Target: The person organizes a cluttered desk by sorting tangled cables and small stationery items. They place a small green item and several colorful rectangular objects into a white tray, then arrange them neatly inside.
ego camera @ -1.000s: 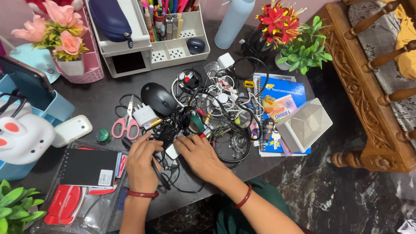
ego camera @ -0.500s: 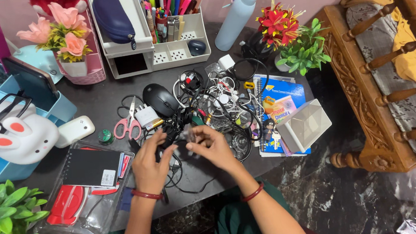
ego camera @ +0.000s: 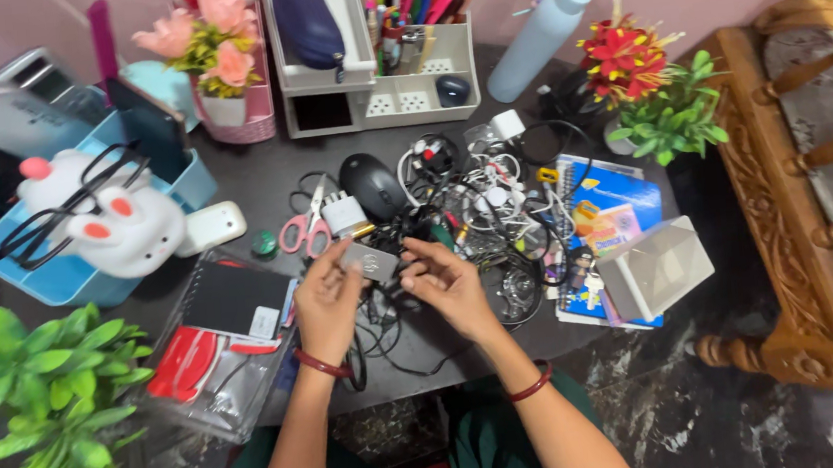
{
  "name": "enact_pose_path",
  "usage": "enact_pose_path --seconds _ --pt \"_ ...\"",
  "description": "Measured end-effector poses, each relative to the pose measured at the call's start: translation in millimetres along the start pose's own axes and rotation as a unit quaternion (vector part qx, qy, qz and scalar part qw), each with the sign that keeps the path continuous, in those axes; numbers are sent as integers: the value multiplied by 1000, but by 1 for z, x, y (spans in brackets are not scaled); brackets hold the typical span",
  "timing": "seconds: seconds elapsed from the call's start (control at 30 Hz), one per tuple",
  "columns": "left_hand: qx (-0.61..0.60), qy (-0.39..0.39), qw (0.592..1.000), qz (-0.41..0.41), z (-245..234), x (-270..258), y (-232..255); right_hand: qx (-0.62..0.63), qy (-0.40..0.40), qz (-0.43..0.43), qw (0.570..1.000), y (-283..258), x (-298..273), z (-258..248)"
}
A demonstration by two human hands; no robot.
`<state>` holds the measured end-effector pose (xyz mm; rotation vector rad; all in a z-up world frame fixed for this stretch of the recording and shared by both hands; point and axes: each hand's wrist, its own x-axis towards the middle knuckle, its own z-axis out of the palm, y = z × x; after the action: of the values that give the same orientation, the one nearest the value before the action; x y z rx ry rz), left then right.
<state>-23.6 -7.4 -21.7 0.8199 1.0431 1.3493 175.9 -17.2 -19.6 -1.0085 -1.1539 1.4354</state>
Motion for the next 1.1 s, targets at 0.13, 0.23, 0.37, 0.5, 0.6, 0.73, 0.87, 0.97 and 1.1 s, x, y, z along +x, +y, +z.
enact_pose_path --seconds 0.13,0.23,0.37,0.5,0.6,0.73,0.87,0.97,1.1 --pt "187 134 963 141 -41 -2 28 -14 -6 19 1000 1 4 6" --pt "241 226 934 135 -73 -7 45 -41 -13 31 999 0 6 9" --pt "290 268 912 106 -110 -8 48 -58 -22 30 998 3 9 11" --pt "470 275 832 106 -123 -12 40 -75 -22 29 997 9 8 10" --pt "471 267 835 98 -123 -12 36 -91 -19 36 995 14 9 7" --pt "564 267 768 145 -114 -11 42 -143 -17 4 990 15 6 11" --pt "552 256 766 208 -88 -18 58 -395 -17 -140 908 -10 2 34" --pt "531 216 789 220 -60 -20 60 -522 -72 -226 819 -37 0 57" --pt "529 141 795 259 -36 -24 52 -574 -174 -255 758 -41 -3 80"
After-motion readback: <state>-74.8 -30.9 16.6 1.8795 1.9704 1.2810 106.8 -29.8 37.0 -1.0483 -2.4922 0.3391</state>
